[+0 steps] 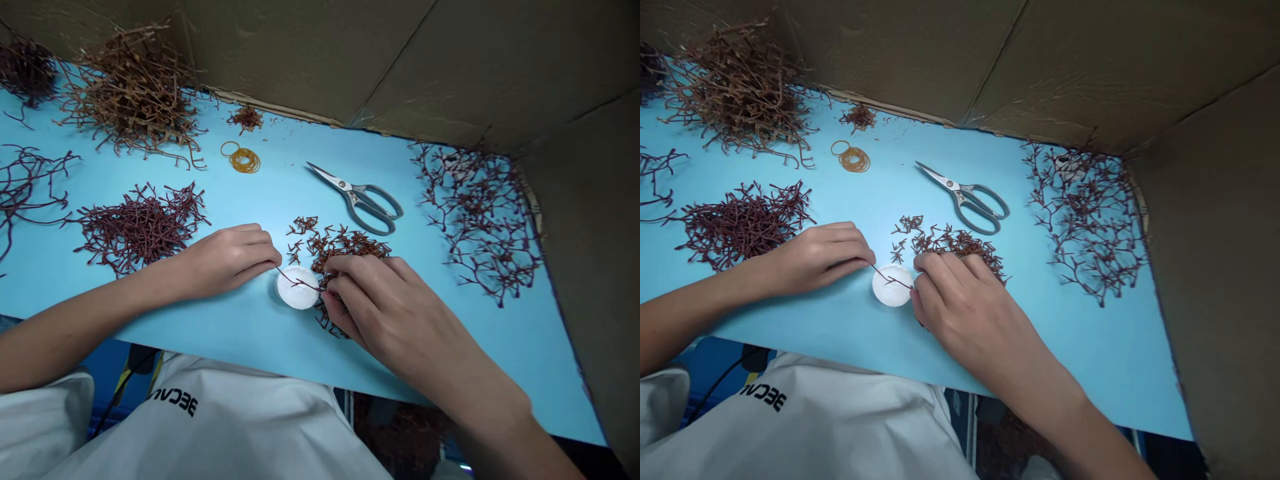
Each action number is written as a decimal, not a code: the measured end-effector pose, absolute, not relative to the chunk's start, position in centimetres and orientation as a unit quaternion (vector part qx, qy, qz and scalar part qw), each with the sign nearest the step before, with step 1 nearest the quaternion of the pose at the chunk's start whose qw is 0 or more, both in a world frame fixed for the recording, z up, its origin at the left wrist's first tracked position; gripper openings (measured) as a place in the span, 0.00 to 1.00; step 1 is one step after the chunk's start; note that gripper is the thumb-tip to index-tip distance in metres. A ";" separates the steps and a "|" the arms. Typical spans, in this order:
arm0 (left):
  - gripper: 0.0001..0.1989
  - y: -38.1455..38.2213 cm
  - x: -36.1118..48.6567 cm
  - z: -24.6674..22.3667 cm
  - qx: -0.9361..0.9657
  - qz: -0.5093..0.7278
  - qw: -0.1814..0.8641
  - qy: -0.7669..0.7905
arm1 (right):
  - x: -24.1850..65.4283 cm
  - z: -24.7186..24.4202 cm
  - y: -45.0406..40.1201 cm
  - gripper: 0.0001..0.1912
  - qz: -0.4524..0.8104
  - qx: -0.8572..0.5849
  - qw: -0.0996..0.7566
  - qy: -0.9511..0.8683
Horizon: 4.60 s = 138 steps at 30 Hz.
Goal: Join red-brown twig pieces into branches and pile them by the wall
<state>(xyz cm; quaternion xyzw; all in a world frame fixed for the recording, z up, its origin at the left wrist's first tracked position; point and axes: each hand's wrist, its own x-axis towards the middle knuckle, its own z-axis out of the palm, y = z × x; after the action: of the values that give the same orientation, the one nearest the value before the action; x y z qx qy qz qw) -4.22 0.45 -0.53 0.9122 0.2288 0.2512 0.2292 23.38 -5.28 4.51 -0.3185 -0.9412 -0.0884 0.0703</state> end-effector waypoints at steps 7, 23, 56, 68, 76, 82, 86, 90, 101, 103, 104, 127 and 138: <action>0.09 0.5 -4.2 0.1 0.901 0.292 0.226 0.228 | 23.8 4.4 -5.2 0.08 -0.080 -0.323 0.080 -0.940; 0.06 0.5 -4.5 0.6 0.853 0.298 0.310 0.297 | 24.6 4.0 -4.3 0.02 0.002 -0.353 0.157 -0.922; 0.07 1.3 -4.8 0.3 0.828 0.358 0.296 0.312 | 22.7 1.5 -4.4 0.03 0.004 -0.323 0.191 -0.927; 0.03 0.5 -3.6 1.8 0.696 0.431 0.430 0.381 | 23.2 2.6 -4.7 0.03 -0.019 -0.364 0.220 -0.905; 0.01 1.3 -2.3 3.3 0.627 0.480 0.450 0.418 | 23.4 3.4 -4.9 0.04 0.003 -0.396 0.281 -0.874; 0.01 0.7 -2.1 2.7 0.668 0.467 0.423 0.395 | 23.8 3.1 -5.2 0.05 -0.023 -0.408 0.300 -0.862; 0.04 0.0 -2.9 1.6 0.723 0.433 0.385 0.377 | 23.9 2.5 -5.3 0.08 -0.073 -0.373 0.250 -0.890; 0.06 -0.2 -3.9 1.1 0.785 0.396 0.314 0.357 | 23.3 2.5 -5.2 0.07 -0.111 -0.337 0.213 -0.910; 0.07 0.3 -4.8 0.6 0.812 0.377 0.278 0.347 | 22.2 2.3 -4.8 0.13 -0.102 -0.318 0.185 -0.924; 0.07 0.3 -4.9 0.6 0.811 0.376 0.278 0.352 | 22.0 2.1 -4.8 0.13 -0.096 -0.315 0.189 -0.925; 0.07 0.3 -4.9 0.5 0.811 0.376 0.277 0.353 | 21.9 2.0 -4.9 0.13 -0.093 -0.313 0.191 -0.926; 0.10 1.6 -2.8 1.2 0.680 0.432 0.390 0.446 | 24.4 2.4 -3.5 0.03 -0.099 -0.439 0.305 -0.839; 0.05 4.5 0.5 -1.5 0.861 0.206 0.192 0.423 | 23.6 1.8 -2.6 0.17 0.363 -0.512 0.494 -0.602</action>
<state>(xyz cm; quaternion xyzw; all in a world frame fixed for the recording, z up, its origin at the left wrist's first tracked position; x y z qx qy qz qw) 0.48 4.45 -1.48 0.8614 0.4228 0.2058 0.1922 23.65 -2.61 1.83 -0.5118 -0.6016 0.3632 0.4941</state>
